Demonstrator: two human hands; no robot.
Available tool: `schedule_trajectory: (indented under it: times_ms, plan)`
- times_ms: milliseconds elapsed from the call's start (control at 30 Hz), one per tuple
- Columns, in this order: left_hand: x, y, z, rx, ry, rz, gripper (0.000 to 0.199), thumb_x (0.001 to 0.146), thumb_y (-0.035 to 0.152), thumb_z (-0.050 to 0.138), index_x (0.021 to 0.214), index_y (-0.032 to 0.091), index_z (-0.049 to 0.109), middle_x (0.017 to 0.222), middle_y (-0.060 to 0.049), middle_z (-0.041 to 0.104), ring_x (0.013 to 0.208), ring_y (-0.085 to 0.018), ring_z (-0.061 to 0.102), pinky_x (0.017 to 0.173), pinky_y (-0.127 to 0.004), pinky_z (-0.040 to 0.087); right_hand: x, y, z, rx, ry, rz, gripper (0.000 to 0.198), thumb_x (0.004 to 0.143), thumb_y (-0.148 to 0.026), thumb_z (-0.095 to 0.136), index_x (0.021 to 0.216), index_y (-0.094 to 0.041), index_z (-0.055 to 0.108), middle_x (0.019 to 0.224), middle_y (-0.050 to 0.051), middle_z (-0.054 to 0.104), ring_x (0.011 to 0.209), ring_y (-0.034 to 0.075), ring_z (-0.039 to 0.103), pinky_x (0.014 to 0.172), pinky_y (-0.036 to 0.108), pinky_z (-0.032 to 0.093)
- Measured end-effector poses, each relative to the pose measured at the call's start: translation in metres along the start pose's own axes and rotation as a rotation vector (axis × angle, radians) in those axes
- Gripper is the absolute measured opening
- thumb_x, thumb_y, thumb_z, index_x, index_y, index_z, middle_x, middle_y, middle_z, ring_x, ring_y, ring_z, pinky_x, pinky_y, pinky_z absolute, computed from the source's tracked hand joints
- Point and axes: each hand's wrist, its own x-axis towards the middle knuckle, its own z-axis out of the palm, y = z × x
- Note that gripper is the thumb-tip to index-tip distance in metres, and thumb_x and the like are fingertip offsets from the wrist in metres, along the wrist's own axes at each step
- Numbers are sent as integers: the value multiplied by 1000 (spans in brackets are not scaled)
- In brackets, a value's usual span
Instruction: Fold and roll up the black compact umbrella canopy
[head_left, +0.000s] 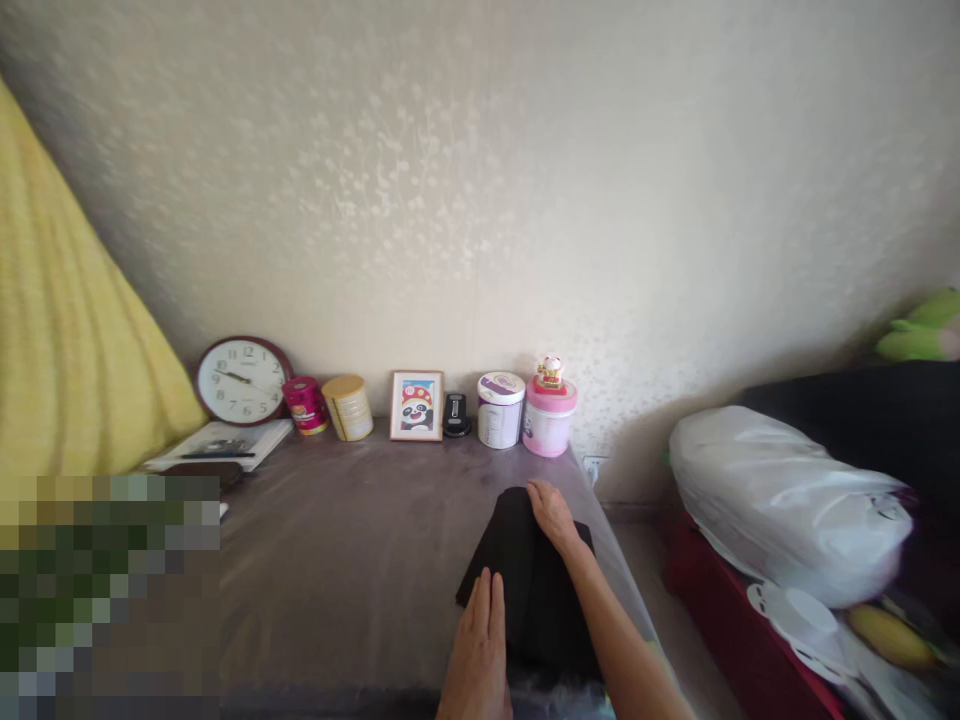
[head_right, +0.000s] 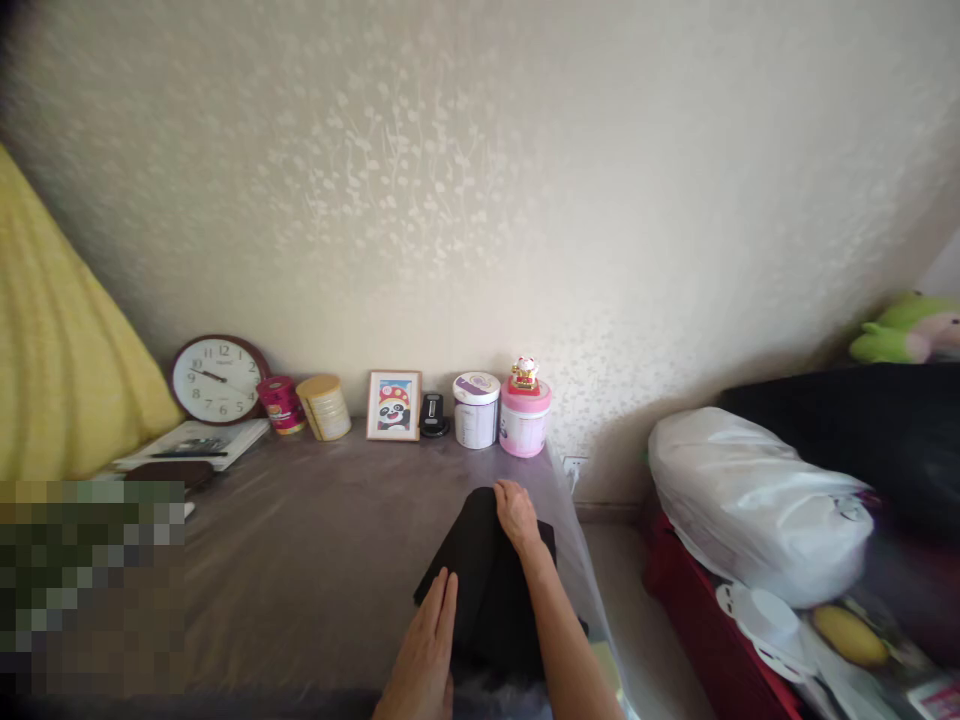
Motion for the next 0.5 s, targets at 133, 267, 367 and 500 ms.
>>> schedule_trajectory:
  times_ms: [133,267,367,500]
  plan:
    - [-1,-1,1,-4,31,-1,93,54,-4,40,140,6,5,149,-14,1,138,-24,8,112,-38,20,-32,30,-29,-11,149,154,41,85,-34,33,105,-11,61,107,15,64,100,23,59,90,35,42]
    - [-5,2,-4,19,33,14,87,60,-5,36,140,5,2,150,-14,2,138,-21,6,112,-36,19,-74,50,-52,28,218,297,41,79,-42,39,95,-14,63,95,15,67,85,24,63,80,34,46]
    - [-6,2,-3,-7,56,15,87,61,-5,36,140,6,2,150,-13,3,138,-20,6,112,-36,20,-96,49,-59,146,141,356,41,76,-49,40,89,-18,64,86,10,69,78,23,64,74,32,47]
    - [-6,1,0,-56,100,25,90,58,-5,38,140,7,4,150,-12,3,138,-21,6,112,-37,19,-104,33,-63,241,83,390,44,69,-54,47,86,-18,65,74,7,69,73,24,65,68,32,47]
